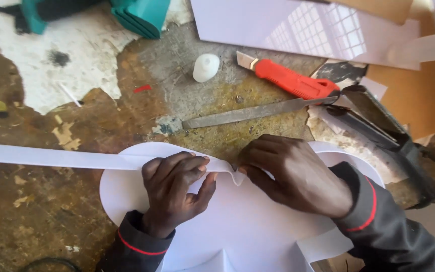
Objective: Bonding a flexible plastic border to a butterfly-shaped sign base using a hot glue gun and a hair straightener for bending.
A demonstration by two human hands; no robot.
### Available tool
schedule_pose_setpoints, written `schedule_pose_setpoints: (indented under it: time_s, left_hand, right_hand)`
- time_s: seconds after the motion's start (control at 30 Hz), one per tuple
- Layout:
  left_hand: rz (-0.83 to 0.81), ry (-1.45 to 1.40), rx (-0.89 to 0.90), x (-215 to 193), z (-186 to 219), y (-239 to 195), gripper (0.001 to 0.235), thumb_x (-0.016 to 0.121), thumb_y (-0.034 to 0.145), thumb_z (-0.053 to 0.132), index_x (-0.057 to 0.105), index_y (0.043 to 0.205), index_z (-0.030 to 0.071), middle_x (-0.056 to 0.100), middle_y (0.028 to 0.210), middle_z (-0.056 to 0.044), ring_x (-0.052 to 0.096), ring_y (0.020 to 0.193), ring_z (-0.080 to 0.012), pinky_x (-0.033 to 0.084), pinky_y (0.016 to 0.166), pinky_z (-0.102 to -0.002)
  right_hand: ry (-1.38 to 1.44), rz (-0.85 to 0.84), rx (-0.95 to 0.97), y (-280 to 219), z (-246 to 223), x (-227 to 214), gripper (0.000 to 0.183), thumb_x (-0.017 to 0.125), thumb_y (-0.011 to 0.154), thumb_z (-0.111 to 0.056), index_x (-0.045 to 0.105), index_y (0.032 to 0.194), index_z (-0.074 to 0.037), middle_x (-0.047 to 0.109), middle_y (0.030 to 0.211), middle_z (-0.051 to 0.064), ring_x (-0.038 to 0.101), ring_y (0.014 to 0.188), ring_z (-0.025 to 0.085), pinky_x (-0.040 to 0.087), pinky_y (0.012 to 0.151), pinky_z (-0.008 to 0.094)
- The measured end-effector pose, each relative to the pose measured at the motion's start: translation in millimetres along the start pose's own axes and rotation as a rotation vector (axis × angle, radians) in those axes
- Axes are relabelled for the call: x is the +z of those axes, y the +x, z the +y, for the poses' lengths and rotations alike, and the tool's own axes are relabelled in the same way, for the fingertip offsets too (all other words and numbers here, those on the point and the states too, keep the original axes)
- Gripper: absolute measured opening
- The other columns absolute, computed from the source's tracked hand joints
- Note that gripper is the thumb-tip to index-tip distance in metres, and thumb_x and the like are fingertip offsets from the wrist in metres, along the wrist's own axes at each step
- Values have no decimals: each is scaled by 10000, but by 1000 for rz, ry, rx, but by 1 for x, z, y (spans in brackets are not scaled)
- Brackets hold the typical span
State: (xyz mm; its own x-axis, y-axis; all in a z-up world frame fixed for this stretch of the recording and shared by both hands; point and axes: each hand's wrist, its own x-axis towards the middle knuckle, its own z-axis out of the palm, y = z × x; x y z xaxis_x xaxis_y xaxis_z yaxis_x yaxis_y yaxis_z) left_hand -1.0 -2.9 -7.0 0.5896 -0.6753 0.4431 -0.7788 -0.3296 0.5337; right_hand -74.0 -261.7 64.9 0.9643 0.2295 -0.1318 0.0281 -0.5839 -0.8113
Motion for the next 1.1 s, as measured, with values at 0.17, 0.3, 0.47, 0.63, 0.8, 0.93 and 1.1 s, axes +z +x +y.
schedule_pose_setpoints:
  time_s: [0.17,0.3,0.47,0.63,0.8,0.93,1.1]
  left_hand:
    - [14,21,-37,-3,8,1,229,793,1023,239,583,972,163,870,1032,22,844,979,-218,365,958,-405]
    - [21,22,-37,-2,9,3,262,808,1004,228,564,946,152,870,1020,28,838,983,-230,355,969,-415]
    - [40,14,-53,-2,12,8,266,811,989,205,579,876,142,864,995,54,840,1005,-245,355,969,-421]
    - [44,30,-55,-3,14,11,263,784,998,214,565,870,144,870,980,52,833,1018,-245,353,966,-428]
    - [38,29,-66,-4,14,9,283,789,1000,220,562,845,150,862,968,62,834,1032,-246,348,955,-423]
    - [8,21,-34,-5,8,1,219,798,1025,231,591,1011,162,875,1048,48,851,1071,-237,354,1006,-399]
    - [-27,38,-13,-11,7,1,133,648,1004,78,618,1100,164,893,1135,21,816,1185,-253,376,1014,-381]
  right_hand:
    - [-82,66,-107,-3,-6,12,146,623,1108,-86,766,1132,-66,793,1108,92,725,892,341,567,746,449]
    - [-71,88,-144,-6,-4,17,122,656,1098,-71,766,1144,-42,783,1104,106,715,890,345,561,717,444]
    - [-70,125,-223,-6,-3,20,137,624,1117,-60,734,1165,8,756,1122,139,679,862,357,570,731,444]
    - [-74,111,-234,-7,-4,19,209,545,1134,-66,733,1177,14,738,1129,142,679,892,355,562,752,440]
    - [-73,87,-249,-7,-6,15,219,532,1136,-59,721,1196,35,734,1161,156,682,945,374,573,790,459]
    - [-65,101,-141,-8,-9,4,209,548,1116,-51,730,1211,-13,770,1162,141,723,941,363,590,790,441]
    - [-148,143,-11,-12,-3,9,131,543,1097,-29,661,1150,-48,732,997,94,710,865,354,566,746,460]
